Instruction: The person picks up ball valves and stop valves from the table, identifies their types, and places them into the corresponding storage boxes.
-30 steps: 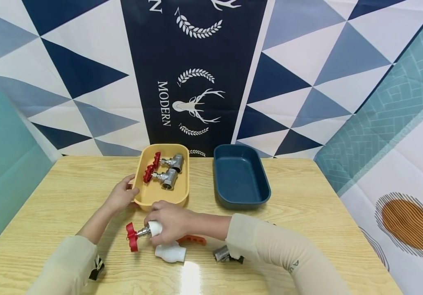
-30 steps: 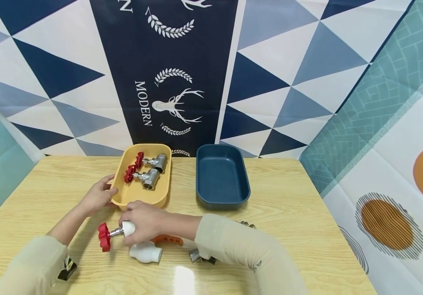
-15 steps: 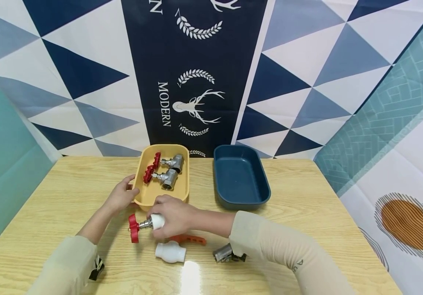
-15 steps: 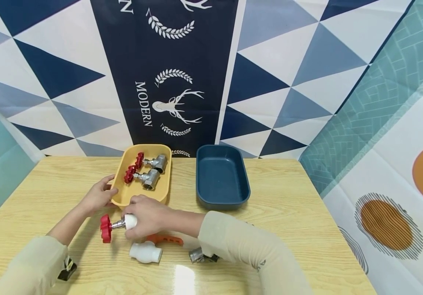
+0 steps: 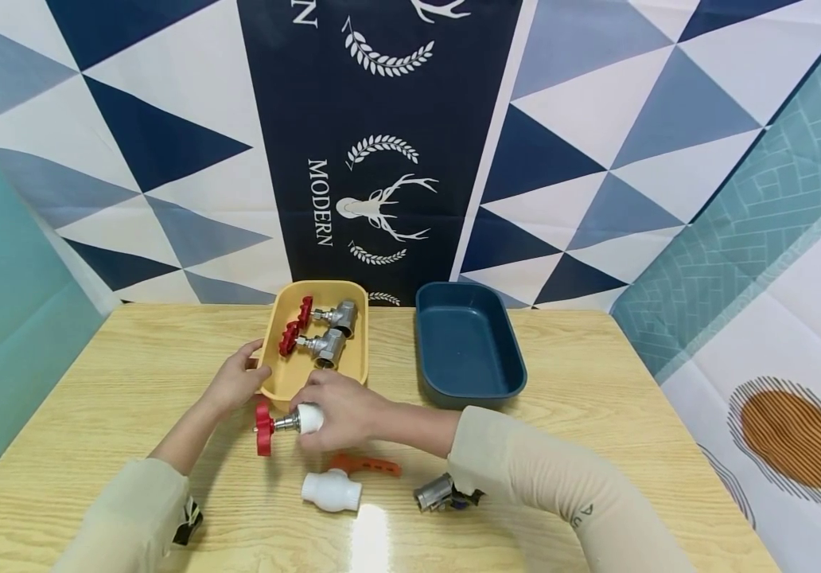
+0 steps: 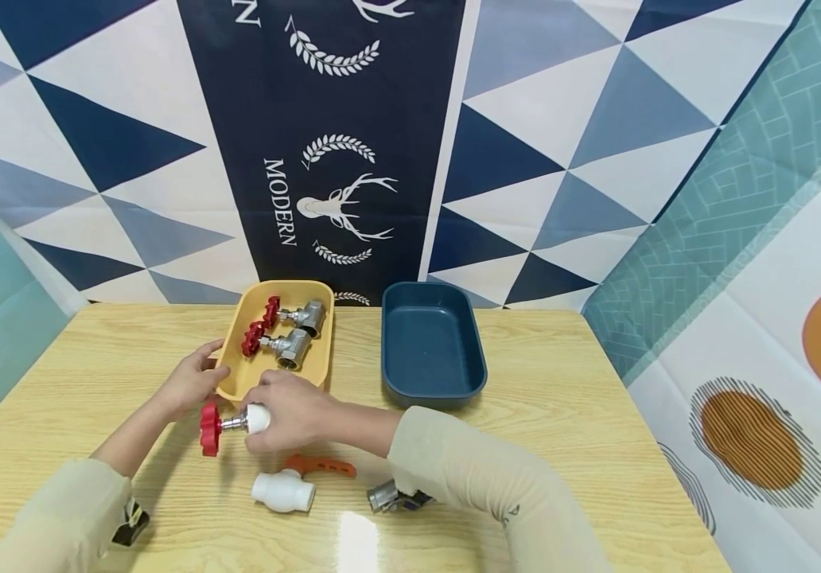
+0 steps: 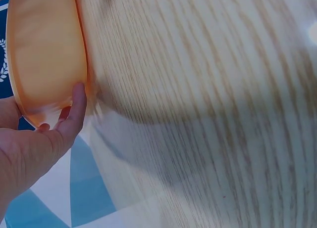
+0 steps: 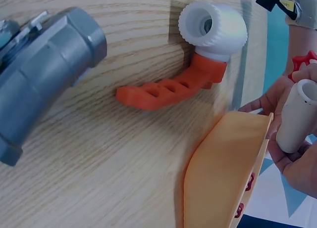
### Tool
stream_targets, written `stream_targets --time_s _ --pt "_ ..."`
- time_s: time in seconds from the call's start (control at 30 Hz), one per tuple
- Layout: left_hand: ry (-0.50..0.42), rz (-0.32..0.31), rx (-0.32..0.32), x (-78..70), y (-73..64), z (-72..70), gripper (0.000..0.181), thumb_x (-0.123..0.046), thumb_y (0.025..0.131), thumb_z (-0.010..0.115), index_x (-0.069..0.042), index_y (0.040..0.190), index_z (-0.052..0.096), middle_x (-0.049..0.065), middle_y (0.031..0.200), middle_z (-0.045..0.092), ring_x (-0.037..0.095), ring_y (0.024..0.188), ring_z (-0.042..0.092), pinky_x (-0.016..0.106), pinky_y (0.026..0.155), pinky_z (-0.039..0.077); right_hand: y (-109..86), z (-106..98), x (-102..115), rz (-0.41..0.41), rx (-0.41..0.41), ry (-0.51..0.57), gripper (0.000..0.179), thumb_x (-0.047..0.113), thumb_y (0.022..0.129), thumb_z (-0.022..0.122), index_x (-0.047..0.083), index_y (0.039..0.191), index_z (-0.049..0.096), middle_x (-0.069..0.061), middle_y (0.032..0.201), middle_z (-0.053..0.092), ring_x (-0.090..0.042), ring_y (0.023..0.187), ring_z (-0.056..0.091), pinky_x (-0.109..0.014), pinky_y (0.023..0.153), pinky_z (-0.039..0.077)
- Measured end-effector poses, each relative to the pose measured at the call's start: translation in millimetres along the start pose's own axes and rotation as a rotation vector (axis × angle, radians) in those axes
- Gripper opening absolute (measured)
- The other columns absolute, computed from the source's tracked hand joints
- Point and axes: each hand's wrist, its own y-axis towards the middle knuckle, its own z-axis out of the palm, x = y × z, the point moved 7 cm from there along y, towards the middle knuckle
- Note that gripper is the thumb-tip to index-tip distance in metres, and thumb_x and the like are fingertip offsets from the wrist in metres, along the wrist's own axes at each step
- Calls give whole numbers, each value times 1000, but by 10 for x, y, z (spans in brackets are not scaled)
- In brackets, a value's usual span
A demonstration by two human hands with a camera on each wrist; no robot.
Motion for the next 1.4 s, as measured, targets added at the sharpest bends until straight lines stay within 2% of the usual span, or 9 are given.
stream_targets --time_s 0.37,0.6,0.8,1.0,1.27,1.4 --pt "13 18 -8 -7 -2 -20 59 -4 95 40 3 147 15 35 124 43 35 103 58 36 79 58 38 -81 -103 60 -20 30 39 33 71 72 17 107 68 2 98 56 -7 85 48 -10 61 38" --pt "14 -12 0 13 -3 -10 60 -6 95 40 1 148 13 34 126 41 34 104 57 38 78 58 47 -121 -164 103 -36 27 40 34 71 73 17 107 67 0 104 58 -9 91 50 -12 68 40" --pt "-1 -7 -2 19 14 -10 60 -6 95 41 2 148 14 34 126 41 31 101 56 36 74 58 62 -144 -251 174 -32 34 42 35 72 71 18 109 66 -2 114 58 -12 100 51 -17 76 44" --pt "-29 -3 3 15 22 -5 60 -4 95 39 2 148 13 35 126 40 32 102 55 39 75 58 67 -161 -302 189 -46 28 42 36 72 69 17 110 66 -3 114 58 -14 103 52 -22 83 46" --pt "-41 -8 6 6 11 2 59 -3 95 38 2 148 13 36 126 39 32 99 58 39 75 59 73 -164 -356 201 -54 36 41 36 74 69 17 111 66 -2 109 57 -13 96 51 -20 74 44" --pt "-50 -10 10 6 8 6 59 -4 96 38 2 148 11 35 126 39 30 96 59 39 74 59 77 -172 -384 209 -61 41 41 37 74 68 17 110 66 -1 111 57 -13 97 50 -20 74 44"
